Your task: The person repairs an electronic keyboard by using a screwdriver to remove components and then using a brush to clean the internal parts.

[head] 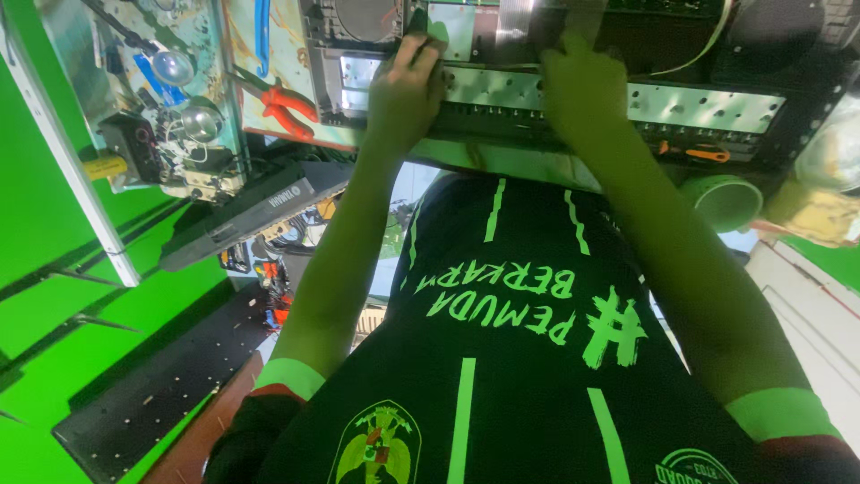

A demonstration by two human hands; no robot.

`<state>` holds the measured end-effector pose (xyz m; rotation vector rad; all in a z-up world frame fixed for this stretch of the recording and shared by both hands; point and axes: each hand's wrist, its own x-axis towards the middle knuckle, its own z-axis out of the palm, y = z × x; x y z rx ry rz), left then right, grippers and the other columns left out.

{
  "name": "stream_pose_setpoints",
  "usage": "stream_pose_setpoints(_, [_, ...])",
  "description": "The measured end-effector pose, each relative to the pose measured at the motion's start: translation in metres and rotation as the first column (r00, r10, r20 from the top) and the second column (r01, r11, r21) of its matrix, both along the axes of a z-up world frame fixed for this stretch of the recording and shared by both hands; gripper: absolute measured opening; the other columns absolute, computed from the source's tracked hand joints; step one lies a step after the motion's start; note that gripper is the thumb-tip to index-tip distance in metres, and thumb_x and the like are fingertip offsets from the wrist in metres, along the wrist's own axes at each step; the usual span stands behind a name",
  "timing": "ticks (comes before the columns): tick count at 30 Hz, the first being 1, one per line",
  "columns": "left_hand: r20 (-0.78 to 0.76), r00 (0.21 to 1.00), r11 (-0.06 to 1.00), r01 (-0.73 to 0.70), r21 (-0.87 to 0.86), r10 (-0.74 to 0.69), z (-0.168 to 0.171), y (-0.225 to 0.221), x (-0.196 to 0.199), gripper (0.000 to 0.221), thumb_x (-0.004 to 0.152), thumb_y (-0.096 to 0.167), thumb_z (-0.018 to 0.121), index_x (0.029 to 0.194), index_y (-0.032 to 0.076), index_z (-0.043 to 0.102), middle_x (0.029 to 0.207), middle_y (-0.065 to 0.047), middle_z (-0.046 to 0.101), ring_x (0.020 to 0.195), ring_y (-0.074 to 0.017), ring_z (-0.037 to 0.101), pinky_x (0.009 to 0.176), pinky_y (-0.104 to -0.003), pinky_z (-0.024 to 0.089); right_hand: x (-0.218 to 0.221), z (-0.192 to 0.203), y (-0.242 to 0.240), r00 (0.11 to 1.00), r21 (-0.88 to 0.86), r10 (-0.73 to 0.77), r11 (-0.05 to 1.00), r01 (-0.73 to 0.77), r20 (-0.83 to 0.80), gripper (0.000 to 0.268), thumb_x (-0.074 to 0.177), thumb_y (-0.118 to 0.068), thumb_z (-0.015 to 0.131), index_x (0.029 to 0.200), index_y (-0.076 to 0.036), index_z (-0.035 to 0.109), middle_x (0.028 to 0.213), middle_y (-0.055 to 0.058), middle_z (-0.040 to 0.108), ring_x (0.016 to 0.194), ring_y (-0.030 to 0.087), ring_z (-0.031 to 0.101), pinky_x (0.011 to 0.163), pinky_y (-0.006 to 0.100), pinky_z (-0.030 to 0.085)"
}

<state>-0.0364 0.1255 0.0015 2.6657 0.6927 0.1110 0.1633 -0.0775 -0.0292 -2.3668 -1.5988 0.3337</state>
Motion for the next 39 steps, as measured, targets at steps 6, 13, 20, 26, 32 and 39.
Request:
stream_pose_setpoints(6, [0.089, 0.988, 0.991, 0.127, -0.042, -0.123, 0.004, 0.024, -0.001, 0.019, 0.098, 0.013, 0.071, 0.117, 0.009, 0.071, 0.116, -0.009, 0.070, 0.096, -0.0299, 0.074, 0.085, -0.042, 0.058, 0.010, -0.002, 0.006, 0.999, 0.189, -0.037, 0.981, 0.032, 0.021, 0.010, 0.103, -0.013, 0.067, 0.109, -0.007, 0.072, 0.120, 0.013, 0.066, 0.083, 0.031, 0.071, 0.070, 0.043, 0.056])
stream_pose_setpoints(13, [0.151, 0.966, 0.971, 0.222, -0.087, -0.207, 0.009, 0.026, 0.014, 0.015, 0.095, 0.015, 0.074, 0.109, 0.009, 0.075, 0.105, -0.008, 0.072, 0.091, -0.0291, 0.072, 0.082, -0.042, 0.057, 0.007, 0.010, 0.009, 0.994, 0.161, -0.088, 0.982, 0.096, -0.058, 0.008, 0.106, -0.016, 0.068, 0.108, -0.008, 0.072, 0.118, 0.013, 0.067, 0.081, 0.034, 0.071, 0.070, 0.046, 0.055])
stream_pose_setpoints(20, [0.201, 0.936, 0.955, 0.297, -0.008, -0.290, 0.002, 0.038, 0.017, 0.016, 0.098, 0.008, 0.072, 0.113, 0.011, 0.075, 0.106, -0.006, 0.076, 0.096, -0.0253, 0.075, 0.086, -0.041, 0.058, 0.005, 0.009, 0.003, 0.996, 0.120, -0.066, 0.990, 0.074, -0.066, 0.013, 0.104, -0.014, 0.069, 0.115, -0.010, 0.072, 0.116, 0.013, 0.067, 0.084, 0.034, 0.071, 0.072, 0.045, 0.055])
stream_pose_setpoints(26, [0.161, 0.970, 0.962, 0.208, -0.177, -0.181, 0.012, 0.047, 0.014, 0.015, 0.098, 0.002, 0.070, 0.113, 0.003, 0.071, 0.105, -0.019, 0.074, 0.089, -0.0323, 0.076, 0.077, -0.040, 0.062, 0.005, 0.006, 0.000, 0.999, 0.017, -0.028, 0.999, 0.029, -0.039, 0.025, 0.092, -0.011, 0.074, 0.116, -0.011, 0.073, 0.115, 0.013, 0.067, 0.085, 0.032, 0.070, 0.072, 0.044, 0.055])
stream_pose_setpoints(32, [0.148, 0.971, 0.935, 0.225, -0.275, -0.191, 0.036, 0.047, 0.004, 0.024, 0.093, -0.002, 0.061, 0.115, 0.003, 0.071, 0.109, -0.017, 0.071, 0.096, -0.0341, 0.074, 0.084, -0.041, 0.060, 0.003, 0.000, -0.001, 1.000, 0.004, 0.007, 1.000, -0.007, -0.026, 0.024, 0.091, -0.010, 0.074, 0.116, -0.010, 0.074, 0.120, 0.013, 0.068, 0.091, 0.030, 0.070, 0.077, 0.043, 0.056])
stream_pose_setpoints(39, [0.017, 0.979, 0.960, 0.203, -0.195, -0.204, 0.035, 0.043, 0.010, 0.015, 0.097, 0.013, 0.070, 0.110, 0.006, 0.072, 0.105, -0.012, 0.066, 0.092, -0.0352, 0.069, 0.078, -0.044, 0.056, 0.003, 0.002, 0.002, 1.000, -0.053, 0.021, 0.998, -0.021, 0.002, 0.021, 0.092, -0.013, 0.071, 0.113, -0.012, 0.076, 0.118, 0.011, 0.069, 0.091, 0.030, 0.070, 0.078, 0.045, 0.055])
